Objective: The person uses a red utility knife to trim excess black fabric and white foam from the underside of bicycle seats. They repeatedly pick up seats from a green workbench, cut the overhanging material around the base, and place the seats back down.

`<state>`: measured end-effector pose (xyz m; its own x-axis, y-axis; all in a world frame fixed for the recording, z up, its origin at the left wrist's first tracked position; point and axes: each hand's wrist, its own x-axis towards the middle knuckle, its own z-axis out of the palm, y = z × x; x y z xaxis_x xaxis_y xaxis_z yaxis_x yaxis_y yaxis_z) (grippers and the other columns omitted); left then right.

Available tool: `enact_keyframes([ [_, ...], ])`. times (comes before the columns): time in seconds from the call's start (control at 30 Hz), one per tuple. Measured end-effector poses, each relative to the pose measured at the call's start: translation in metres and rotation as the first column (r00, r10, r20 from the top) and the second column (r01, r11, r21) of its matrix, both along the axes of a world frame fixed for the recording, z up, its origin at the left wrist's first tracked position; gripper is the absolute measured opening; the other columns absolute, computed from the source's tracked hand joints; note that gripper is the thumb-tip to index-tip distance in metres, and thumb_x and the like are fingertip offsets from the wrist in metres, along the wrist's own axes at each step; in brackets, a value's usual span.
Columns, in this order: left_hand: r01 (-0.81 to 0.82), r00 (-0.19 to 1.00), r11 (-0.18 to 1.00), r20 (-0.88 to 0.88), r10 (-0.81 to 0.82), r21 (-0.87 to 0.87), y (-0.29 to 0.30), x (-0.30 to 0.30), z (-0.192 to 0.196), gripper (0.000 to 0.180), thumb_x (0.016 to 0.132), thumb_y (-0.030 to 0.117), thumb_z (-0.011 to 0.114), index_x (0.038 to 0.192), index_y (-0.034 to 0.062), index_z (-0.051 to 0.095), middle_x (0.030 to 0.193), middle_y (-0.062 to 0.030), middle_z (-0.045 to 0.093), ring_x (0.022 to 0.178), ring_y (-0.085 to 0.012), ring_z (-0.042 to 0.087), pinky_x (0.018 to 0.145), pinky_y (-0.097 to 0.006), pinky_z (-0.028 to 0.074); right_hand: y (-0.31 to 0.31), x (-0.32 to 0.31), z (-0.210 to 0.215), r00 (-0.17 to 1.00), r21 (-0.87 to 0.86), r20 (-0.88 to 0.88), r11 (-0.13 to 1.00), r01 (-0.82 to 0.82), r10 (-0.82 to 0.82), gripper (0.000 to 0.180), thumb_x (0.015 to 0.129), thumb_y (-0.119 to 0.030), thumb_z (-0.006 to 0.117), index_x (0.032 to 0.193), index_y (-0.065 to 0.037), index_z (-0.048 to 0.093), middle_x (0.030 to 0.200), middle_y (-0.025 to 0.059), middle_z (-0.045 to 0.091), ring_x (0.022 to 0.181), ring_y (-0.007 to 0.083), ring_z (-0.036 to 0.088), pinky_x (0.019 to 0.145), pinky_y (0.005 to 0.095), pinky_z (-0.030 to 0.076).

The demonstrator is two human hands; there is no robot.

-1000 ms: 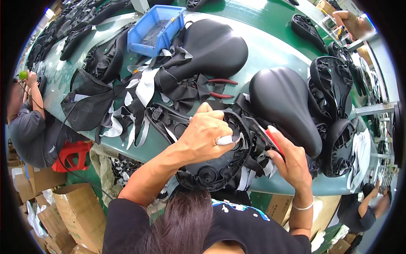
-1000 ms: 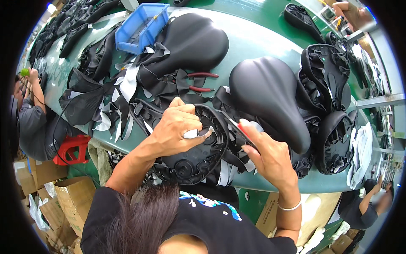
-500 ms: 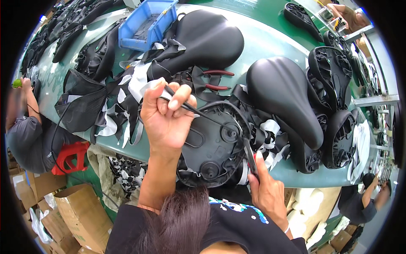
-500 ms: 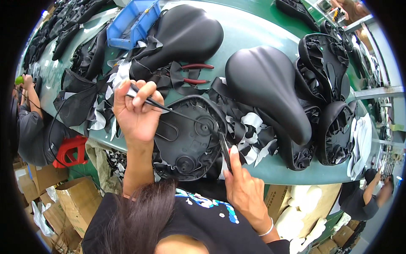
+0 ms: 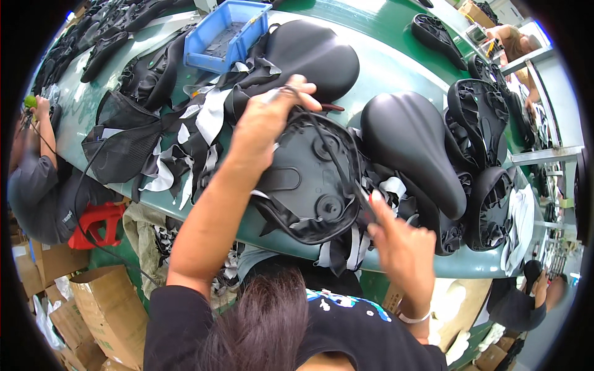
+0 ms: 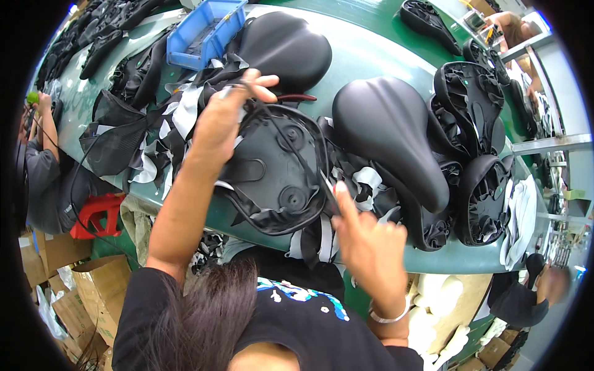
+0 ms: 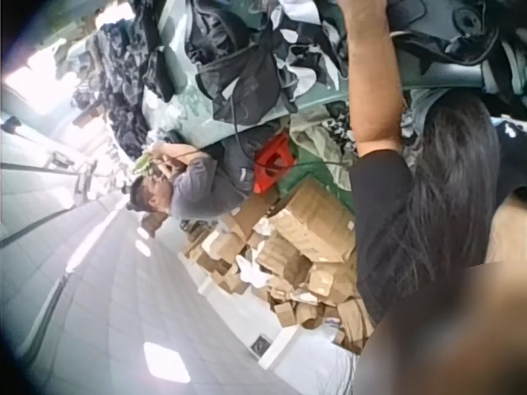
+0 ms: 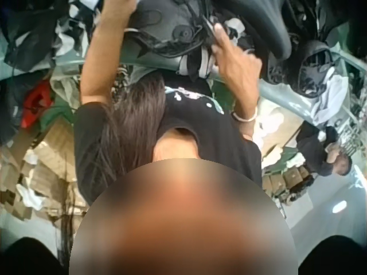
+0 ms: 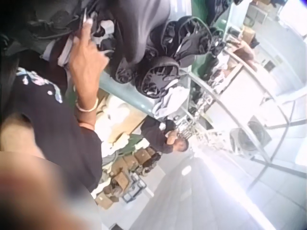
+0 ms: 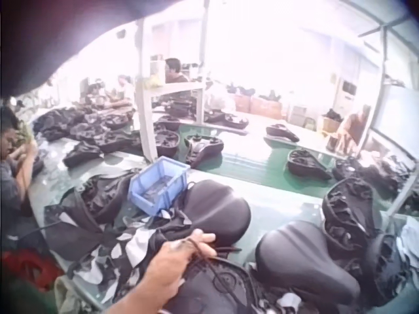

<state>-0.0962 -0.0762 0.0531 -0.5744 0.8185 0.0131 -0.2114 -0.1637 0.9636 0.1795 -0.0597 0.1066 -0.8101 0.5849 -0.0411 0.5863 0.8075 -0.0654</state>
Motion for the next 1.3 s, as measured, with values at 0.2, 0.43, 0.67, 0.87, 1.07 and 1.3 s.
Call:
enact_keyframes([
  [0.2, 0.055, 0.986, 0.998, 0.16, -0.051, -0.021, -0.076, 0.048, -0.004, 0.056, 0.104, 0.034, 0.028, 0.095, -0.0033, 0.069, 0.125, -0.019, 0.06, 0.114, -0.0229, 0.051, 0.107, -0.037, 0.031, 0.11, -0.03, 0.024, 0.936, -0.073, -0.001, 0.934, -0.351, 0.351, 0.047, 0.082, -0.019, 0.065, 0.129, -0.027, 0.058, 0.065, 0.0075, 0.053, 0.061, 0.0266, 0.057, 0.057, 0.0399, 0.043],
  [0.43, -0.003, 0.953, 0.825, 0.252, -0.168, 0.564, -0.103, -0.022, 0.051, 0.069, 0.103, 0.04, 0.019, 0.041, 0.0137, 0.031, 0.046, -0.004, 0.044, 0.082, -0.0233, 0.039, 0.079, -0.034, 0.032, 0.066, -0.002, 0.029, 0.941, 0.082, 0.197, 0.952, -0.295, 0.275, 0.055, 0.081, -0.019, 0.067, 0.134, -0.027, 0.053, 0.063, 0.0053, 0.049, 0.054, 0.0237, 0.051, 0.054, 0.0389, 0.038],
  [0.67, 0.653, 0.621, 0.75, -0.495, -0.608, -0.102, -0.026, -0.031, 0.052, 0.026, 0.086, 0.027, 0.065, 0.079, 0.0027, 0.06, 0.078, -0.004, 0.053, 0.079, -0.022, 0.051, 0.08, -0.034, 0.042, 0.016, 0.0, 0.032, 0.983, 0.036, 0.182, 0.998, -0.044, 0.036, 0.049, 0.086, -0.023, 0.062, 0.133, -0.018, 0.053, 0.055, 0.0061, 0.049, 0.044, 0.0254, 0.05, 0.048, 0.0386, 0.035],
  [0.87, 0.87, 0.401, 0.485, -0.447, -0.8, -0.087, 0.016, 0.009, 0.02, 0.024, 0.092, 0.027, 0.061, 0.088, 0.0033, 0.062, 0.094, -0.0056, 0.06, 0.093, -0.0186, 0.056, 0.085, -0.034, 0.045, 0.072, -0.01, 0.026, 0.967, -0.216, -0.013, 0.944, -0.25, 0.254, 0.053, 0.087, -0.025, 0.061, 0.137, -0.016, 0.047, 0.053, 0.0063, 0.052, 0.043, 0.025, 0.053, 0.044, 0.0379, 0.039],
  [1.07, 0.142, 0.877, 0.942, 0.403, -0.262, 0.304, 0.016, -0.011, 0.048, 0.028, 0.096, 0.027, 0.053, 0.075, 0.0104, 0.045, 0.062, 0.0038, 0.037, 0.052, -0.0067, 0.033, 0.049, -0.024, 0.032, 0.002, 0.02, 0.023, 0.987, -0.11, 0.141, 0.992, -0.06, 0.075, 0.062, 0.083, -0.023, 0.067, 0.14, -0.014, 0.044, 0.055, 0.0068, 0.051, 0.041, 0.0247, 0.05, 0.042, 0.0373, 0.037],
  [1.3, -0.297, 0.945, 0.635, 0.317, 0.086, 0.713, -0.021, -0.003, 0.102, 0.021, 0.088, 0.008, 0.052, 0.069, 0.006, 0.043, 0.063, -0.0011, 0.043, 0.056, -0.0114, 0.036, 0.051, -0.026, 0.029, -0.068, 0.036, 0.002, 0.693, -0.844, 0.066, 0.33, 0.423, -0.718, 0.058, 0.092, -0.015, 0.059, 0.145, -0.013, 0.033, 0.068, 0.0089, 0.063, 0.053, 0.016, 0.062, 0.054, 0.0306, 0.05],
])
